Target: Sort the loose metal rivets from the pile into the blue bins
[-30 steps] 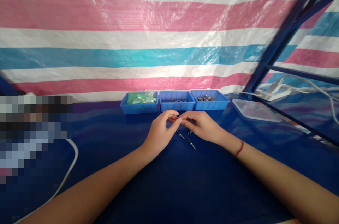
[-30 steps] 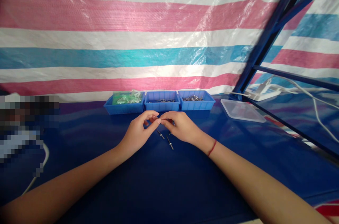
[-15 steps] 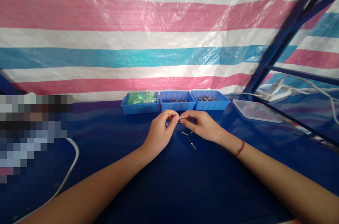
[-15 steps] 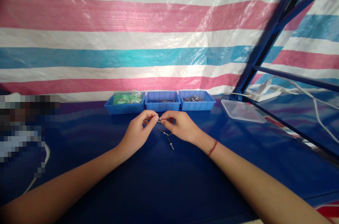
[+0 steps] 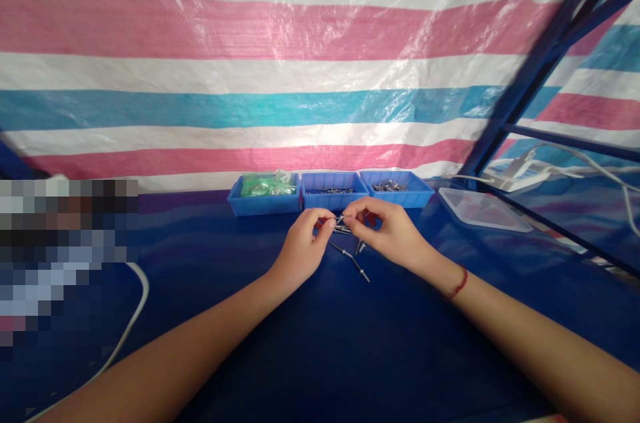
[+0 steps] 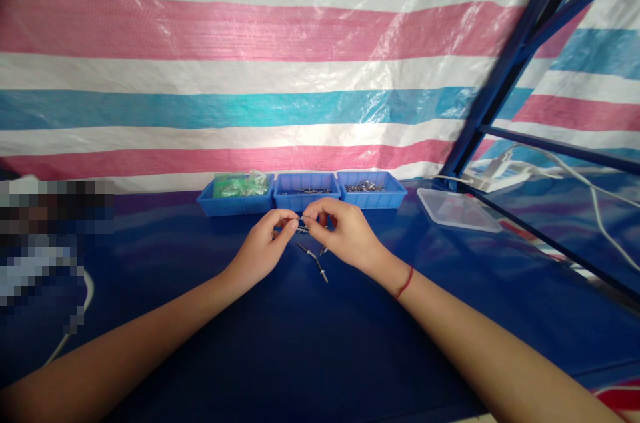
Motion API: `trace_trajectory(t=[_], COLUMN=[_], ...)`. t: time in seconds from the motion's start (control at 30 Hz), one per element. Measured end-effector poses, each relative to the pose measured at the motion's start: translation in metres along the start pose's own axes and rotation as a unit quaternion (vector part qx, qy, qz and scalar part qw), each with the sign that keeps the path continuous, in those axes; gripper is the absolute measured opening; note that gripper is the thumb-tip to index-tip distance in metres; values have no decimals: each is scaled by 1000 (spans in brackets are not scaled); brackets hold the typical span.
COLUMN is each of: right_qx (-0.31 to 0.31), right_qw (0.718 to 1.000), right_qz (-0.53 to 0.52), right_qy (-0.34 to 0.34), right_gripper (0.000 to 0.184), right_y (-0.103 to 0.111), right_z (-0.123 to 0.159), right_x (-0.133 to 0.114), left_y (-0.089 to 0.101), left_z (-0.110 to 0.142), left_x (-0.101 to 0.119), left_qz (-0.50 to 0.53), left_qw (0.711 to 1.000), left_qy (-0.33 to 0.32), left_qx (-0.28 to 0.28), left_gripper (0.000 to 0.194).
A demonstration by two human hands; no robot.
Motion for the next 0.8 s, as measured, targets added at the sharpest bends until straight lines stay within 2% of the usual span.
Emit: trace_trajectory(t=[0.13,0.23,0.33,0.43,0.5,0.63,0.8], right_qx=[3,26,111,228,276,262,245], right_qw=[998,998,992,969,951,938,942], right_qz=[41,54,47,61,94,191,154], right_qy=[55,34,-26,-77,-99,-125,-169], right_gripper=[10,11,11,14,16,25,29], right_y=[1,6,18,37,48,58,54], right_z=[2,-1,-10,-19,-24,-29,-29], right_x=[-7,-2,16,41,58,79,79], left_y=[-1,-2,-2,-3,-3,-2,-4], left_z=[-1,-1,0,2,2,2,3], left_x=[0,2,6,11,15,19,16], left_qz=[14,6,-59,-116,-133,-153,-170], left_qw=[1000,999,997,986,979,971,969], left_qy=[9,25,35,47,54,50,21], left_qx=[-20,-28,-43,-107,-145,-176,-180], left_gripper=[16,18,23,24,22,17,15])
Point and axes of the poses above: each hand's wrist, its own z-axis away from the middle knuckle, its own y-axis out of the back of the hand, x = y × z, the point moved 2 cm from there along -z, towards the middle knuckle, and after that the axes turned 12 degrees about -y, right-handed, at the moved point
